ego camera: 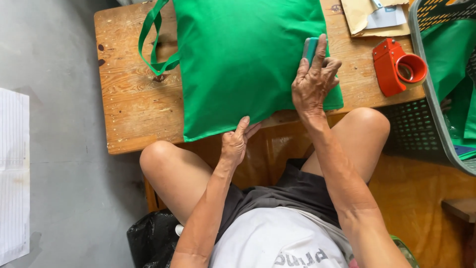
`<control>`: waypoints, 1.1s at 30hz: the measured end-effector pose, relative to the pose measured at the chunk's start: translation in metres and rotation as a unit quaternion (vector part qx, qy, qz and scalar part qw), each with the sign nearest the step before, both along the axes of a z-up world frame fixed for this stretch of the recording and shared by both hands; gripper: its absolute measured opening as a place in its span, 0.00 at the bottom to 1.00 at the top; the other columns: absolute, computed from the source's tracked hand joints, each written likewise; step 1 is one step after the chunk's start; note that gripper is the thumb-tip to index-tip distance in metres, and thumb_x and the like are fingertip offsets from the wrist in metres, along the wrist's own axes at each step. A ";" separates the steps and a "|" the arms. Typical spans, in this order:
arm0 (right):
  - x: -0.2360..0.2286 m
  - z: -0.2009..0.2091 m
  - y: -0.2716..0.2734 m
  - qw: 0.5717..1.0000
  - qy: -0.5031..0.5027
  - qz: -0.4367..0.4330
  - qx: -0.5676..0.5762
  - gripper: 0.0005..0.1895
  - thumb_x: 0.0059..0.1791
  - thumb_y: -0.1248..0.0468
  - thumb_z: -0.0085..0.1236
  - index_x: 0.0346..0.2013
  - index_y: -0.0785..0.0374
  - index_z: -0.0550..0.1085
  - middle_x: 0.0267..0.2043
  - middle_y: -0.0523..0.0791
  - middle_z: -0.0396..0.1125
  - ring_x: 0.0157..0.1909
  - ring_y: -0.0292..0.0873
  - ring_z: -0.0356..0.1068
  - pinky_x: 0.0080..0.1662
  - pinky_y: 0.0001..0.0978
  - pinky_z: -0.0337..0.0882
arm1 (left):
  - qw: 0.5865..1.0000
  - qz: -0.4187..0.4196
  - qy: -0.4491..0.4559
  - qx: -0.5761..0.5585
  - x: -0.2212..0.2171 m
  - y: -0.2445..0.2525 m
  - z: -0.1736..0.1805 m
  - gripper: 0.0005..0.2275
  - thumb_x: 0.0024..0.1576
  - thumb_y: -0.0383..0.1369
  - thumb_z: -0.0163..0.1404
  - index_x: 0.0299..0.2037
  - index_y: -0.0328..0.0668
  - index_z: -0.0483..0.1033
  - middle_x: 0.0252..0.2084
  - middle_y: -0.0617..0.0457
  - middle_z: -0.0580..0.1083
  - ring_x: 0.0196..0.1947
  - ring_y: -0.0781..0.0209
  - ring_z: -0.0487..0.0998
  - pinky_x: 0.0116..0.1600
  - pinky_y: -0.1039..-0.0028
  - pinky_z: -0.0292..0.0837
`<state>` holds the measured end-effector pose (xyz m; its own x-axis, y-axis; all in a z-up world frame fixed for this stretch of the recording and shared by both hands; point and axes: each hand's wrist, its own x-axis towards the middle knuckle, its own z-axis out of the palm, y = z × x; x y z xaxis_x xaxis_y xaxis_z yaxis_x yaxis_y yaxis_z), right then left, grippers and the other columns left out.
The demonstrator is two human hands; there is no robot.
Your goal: The person scrubs the surface of a green tote bag with a blue sponge. They work on the edges and main body of the bag, flipping it over to clean both sides.
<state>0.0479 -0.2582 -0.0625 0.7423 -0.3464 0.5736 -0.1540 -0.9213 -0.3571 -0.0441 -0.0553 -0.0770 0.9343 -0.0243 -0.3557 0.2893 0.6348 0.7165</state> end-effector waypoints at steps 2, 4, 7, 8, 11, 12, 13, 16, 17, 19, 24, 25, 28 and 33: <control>-0.013 0.007 0.020 0.998 -0.033 -0.002 0.057 0.38 0.62 0.52 0.53 0.79 0.40 0.42 0.48 0.43 0.52 0.49 0.47 0.61 0.49 0.51 0.62 | 0.999 -0.020 -0.040 -0.015 0.002 -0.001 -0.010 0.22 0.59 0.31 0.55 0.62 0.32 0.68 0.58 0.44 0.75 0.55 0.37 0.79 0.65 0.44 0.75; -0.032 0.017 0.056 0.974 -0.110 0.200 0.012 0.36 0.53 0.62 0.58 0.75 0.53 0.58 0.46 0.46 0.52 0.45 0.53 0.61 0.46 0.45 0.58 | 0.995 0.039 -0.054 -0.071 0.003 -0.002 -0.025 0.10 0.61 0.25 0.55 0.52 0.38 0.80 0.47 0.36 0.80 0.48 0.34 0.81 0.60 0.35 0.72; -0.064 -0.006 0.107 0.943 -0.073 0.319 -0.062 0.31 0.50 0.50 0.54 0.69 0.33 0.67 0.47 0.45 0.56 0.51 0.49 0.63 0.53 0.46 0.58 | 0.995 0.036 -0.055 -0.071 0.004 0.001 -0.043 0.08 0.62 0.26 0.55 0.50 0.38 0.81 0.46 0.38 0.80 0.46 0.36 0.82 0.60 0.37 0.73; -0.059 -0.010 0.097 0.944 -0.073 0.317 -0.062 0.31 0.50 0.50 0.54 0.69 0.33 0.67 0.47 0.45 0.56 0.51 0.49 0.63 0.53 0.46 0.58 | 0.995 0.034 -0.056 -0.071 0.004 0.001 -0.046 0.08 0.62 0.26 0.55 0.50 0.38 0.81 0.46 0.38 0.80 0.46 0.36 0.82 0.60 0.37 0.73; -0.047 -0.022 0.065 0.962 -0.092 0.245 -0.079 0.33 0.49 0.52 0.58 0.70 0.39 0.67 0.49 0.46 0.56 0.50 0.51 0.63 0.51 0.45 0.59 | 0.995 0.039 -0.056 -0.079 -0.001 -0.001 -0.042 0.07 0.63 0.28 0.54 0.47 0.38 0.82 0.44 0.41 0.81 0.44 0.40 0.84 0.59 0.41 0.75; -0.043 -0.023 0.052 0.971 -0.099 0.204 -0.079 0.32 0.51 0.53 0.56 0.71 0.42 0.65 0.48 0.46 0.55 0.50 0.50 0.63 0.51 0.44 0.59 | 0.993 0.034 -0.068 -0.089 -0.002 -0.004 -0.031 0.08 0.63 0.28 0.53 0.49 0.37 0.82 0.46 0.39 0.80 0.46 0.37 0.82 0.61 0.40 0.73; -0.039 -0.025 0.039 0.978 -0.106 0.162 -0.078 0.31 0.54 0.54 0.54 0.73 0.46 0.64 0.48 0.46 0.55 0.50 0.50 0.62 0.51 0.43 0.58 | 0.992 0.028 -0.079 -0.099 -0.003 -0.008 -0.020 0.09 0.64 0.29 0.53 0.51 0.36 0.81 0.48 0.37 0.80 0.48 0.35 0.81 0.62 0.38 0.71; -0.055 -0.011 0.043 0.979 -0.100 0.174 0.036 0.31 0.58 0.56 0.50 0.76 0.51 0.58 0.49 0.45 0.52 0.53 0.50 0.60 0.54 0.40 0.56 | 0.991 0.028 -0.091 -0.089 0.000 -0.009 -0.027 0.11 0.64 0.29 0.53 0.55 0.41 0.79 0.50 0.40 0.79 0.50 0.36 0.81 0.62 0.37 0.71; -0.057 -0.006 0.049 0.980 -0.100 0.171 0.034 0.31 0.58 0.56 0.50 0.76 0.51 0.58 0.49 0.45 0.52 0.53 0.50 0.60 0.54 0.40 0.56 | 0.991 0.026 -0.091 -0.091 0.004 -0.013 -0.034 0.11 0.64 0.29 0.53 0.55 0.41 0.79 0.50 0.40 0.79 0.50 0.36 0.81 0.62 0.37 0.71; -0.067 0.001 0.066 0.957 -0.108 0.269 0.007 0.32 0.54 0.57 0.56 0.73 0.53 0.62 0.49 0.48 0.54 0.49 0.53 0.62 0.52 0.44 0.58 | 0.996 0.024 -0.076 -0.050 0.006 -0.018 -0.050 0.10 0.61 0.26 0.56 0.52 0.38 0.80 0.47 0.43 0.81 0.46 0.44 0.84 0.59 0.46 0.75; -0.056 -0.023 0.050 0.964 -0.094 0.238 -0.075 0.28 0.53 0.51 0.54 0.69 0.40 0.68 0.49 0.46 0.56 0.51 0.51 0.63 0.51 0.46 0.60 | 0.995 0.045 -0.075 -0.057 0.010 -0.024 -0.125 0.10 0.62 0.24 0.54 0.53 0.34 0.79 0.47 0.38 0.80 0.48 0.40 0.82 0.59 0.44 0.75; -0.054 -0.024 0.035 0.974 -0.101 0.177 -0.102 0.29 0.52 0.54 0.57 0.69 0.42 0.68 0.50 0.47 0.56 0.51 0.53 0.63 0.48 0.47 0.61 | 0.994 0.055 -0.072 -0.061 0.009 -0.028 -0.147 0.10 0.62 0.24 0.55 0.52 0.33 0.80 0.47 0.40 0.80 0.49 0.43 0.82 0.61 0.46 0.75; -0.051 -0.041 -0.003 0.993 -0.100 0.040 -0.047 0.28 0.60 0.54 0.43 0.76 0.48 0.57 0.50 0.47 0.54 0.52 0.53 0.62 0.49 0.47 0.60 | 0.992 0.045 -0.090 -0.070 -0.004 -0.028 -0.014 0.09 0.63 0.24 0.53 0.51 0.31 0.80 0.47 0.38 0.80 0.49 0.42 0.82 0.61 0.46 0.75; -0.070 -0.015 0.016 0.983 -0.122 0.133 0.039 0.31 0.59 0.56 0.48 0.77 0.52 0.54 0.51 0.48 0.52 0.52 0.55 0.60 0.51 0.45 0.56 | 0.996 0.010 -0.050 -0.079 0.002 -0.040 0.014 0.07 0.60 0.26 0.57 0.46 0.31 0.81 0.43 0.39 0.81 0.47 0.43 0.82 0.61 0.43 0.73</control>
<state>-0.0219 -0.2420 -0.0779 0.6556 -0.2084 0.7257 0.1885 -0.8855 -0.4246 -0.0418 -0.0950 -0.0633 0.9655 -0.0527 -0.2548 0.2076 0.7465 0.6321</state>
